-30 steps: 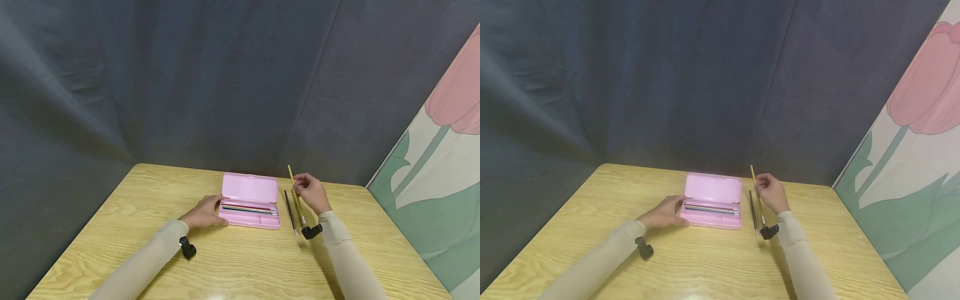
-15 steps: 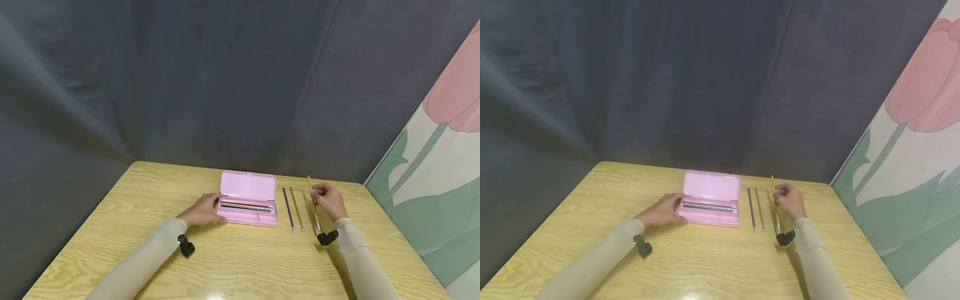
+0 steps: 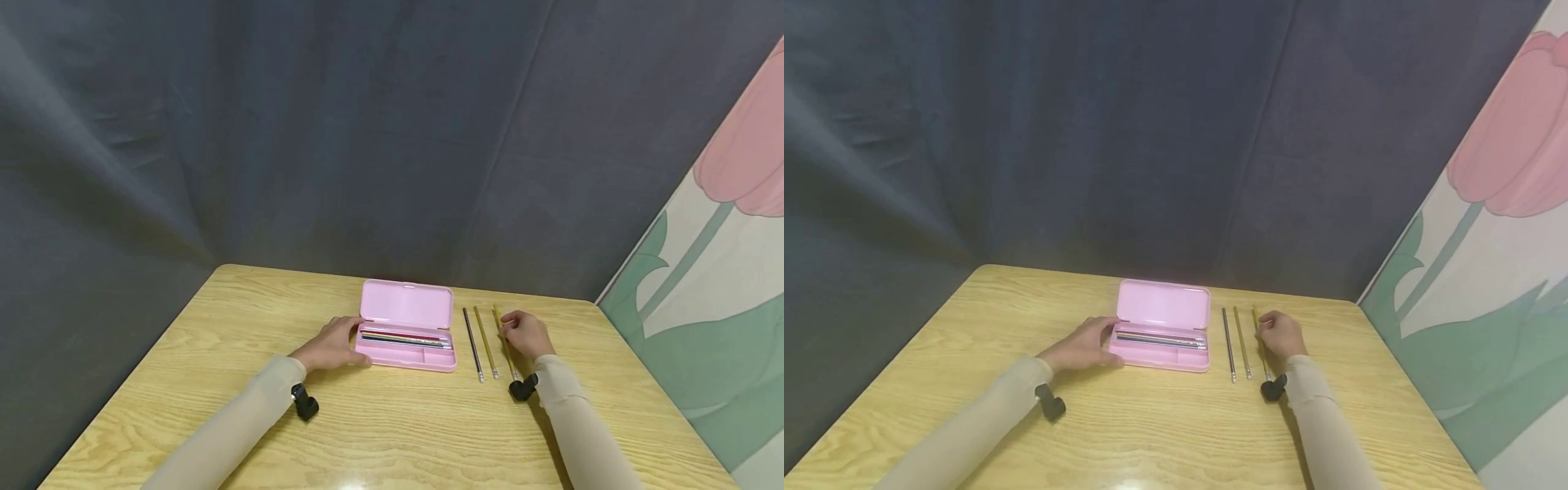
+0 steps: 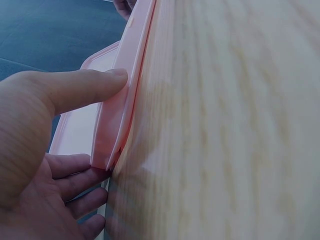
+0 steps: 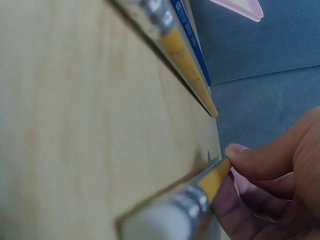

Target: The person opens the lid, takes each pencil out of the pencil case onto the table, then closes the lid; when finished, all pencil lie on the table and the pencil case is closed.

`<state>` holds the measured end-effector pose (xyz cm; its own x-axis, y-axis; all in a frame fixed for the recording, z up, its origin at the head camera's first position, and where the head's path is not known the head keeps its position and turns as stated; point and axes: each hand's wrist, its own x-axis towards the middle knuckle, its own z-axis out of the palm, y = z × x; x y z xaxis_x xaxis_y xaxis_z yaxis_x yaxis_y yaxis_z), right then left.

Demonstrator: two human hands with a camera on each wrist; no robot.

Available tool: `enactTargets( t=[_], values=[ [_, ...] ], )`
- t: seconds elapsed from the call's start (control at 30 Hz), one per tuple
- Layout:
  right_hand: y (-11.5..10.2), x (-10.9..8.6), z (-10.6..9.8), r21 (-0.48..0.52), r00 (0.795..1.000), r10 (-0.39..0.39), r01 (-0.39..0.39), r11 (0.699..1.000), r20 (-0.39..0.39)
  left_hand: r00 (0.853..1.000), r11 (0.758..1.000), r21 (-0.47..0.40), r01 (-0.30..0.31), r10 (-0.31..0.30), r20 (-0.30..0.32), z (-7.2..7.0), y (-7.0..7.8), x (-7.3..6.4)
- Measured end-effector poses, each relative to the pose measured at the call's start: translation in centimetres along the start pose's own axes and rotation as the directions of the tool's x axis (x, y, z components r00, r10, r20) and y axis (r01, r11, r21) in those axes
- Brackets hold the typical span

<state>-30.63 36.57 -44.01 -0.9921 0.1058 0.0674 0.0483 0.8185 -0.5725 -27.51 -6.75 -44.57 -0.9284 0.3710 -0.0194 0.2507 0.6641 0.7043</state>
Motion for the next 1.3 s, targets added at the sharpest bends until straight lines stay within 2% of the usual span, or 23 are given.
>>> enactTargets(
  t=[0.4, 0.67, 0.83, 0.97, 1.1, 1.17, 1.3],
  values=[
    [-0.5, 1.0, 0.7, -0.096, 0.999, -0.032, 0.03, 0.995, -0.017, 1.0, 1.0, -0.01, 0.0, 0.0, 0.001, -0.1, -0.2, 0.0],
    [-1.3, 0.5, 0.8, -0.076, 1.0, 0.012, -0.012, 0.997, -0.006, 1.0, 1.0, -0.012, -0.005, 0.005, 0.012, 0.0, -0.1, -0.2],
    [-1.2, 0.0, 0.3, -0.029, 0.999, 0.035, -0.035, 0.999, -0.011, 1.0, 1.0, 0.004, 0.002, -0.002, 0.018, 0.0, 0.0, 0.0],
    [-1.1, -0.1, -0.5, 0.048, 0.997, 0.01, -0.007, 0.999, -0.072, 1.0, 1.0, 0.007, 0.0, 0.0, 0.012, 0.0, -0.1, 0.2],
    [-1.6, 0.0, -1.5, 0.21, 0.987, -0.001, 0.035, 0.977, -0.163, 1.0, 1.0, 0.008, -0.007, 0.007, 0.011, -0.1, -0.1, 0.2],
    [-2.2, 0.0, -2.0, 0.322, 0.984, 0.008, 0.051, 0.946, -0.179, 1.0, 1.0, 0.008, -0.008, 0.008, 0.011, -0.1, -0.1, 0.2],
    [-4.0, -0.1, -2.5, 0.5, 0.98, 0.012, 0.09, 0.861, -0.197, 1.0, 1.0, -0.001, -0.007, 0.007, 0.011, -0.1, -0.1, 0.1]
  ],
)
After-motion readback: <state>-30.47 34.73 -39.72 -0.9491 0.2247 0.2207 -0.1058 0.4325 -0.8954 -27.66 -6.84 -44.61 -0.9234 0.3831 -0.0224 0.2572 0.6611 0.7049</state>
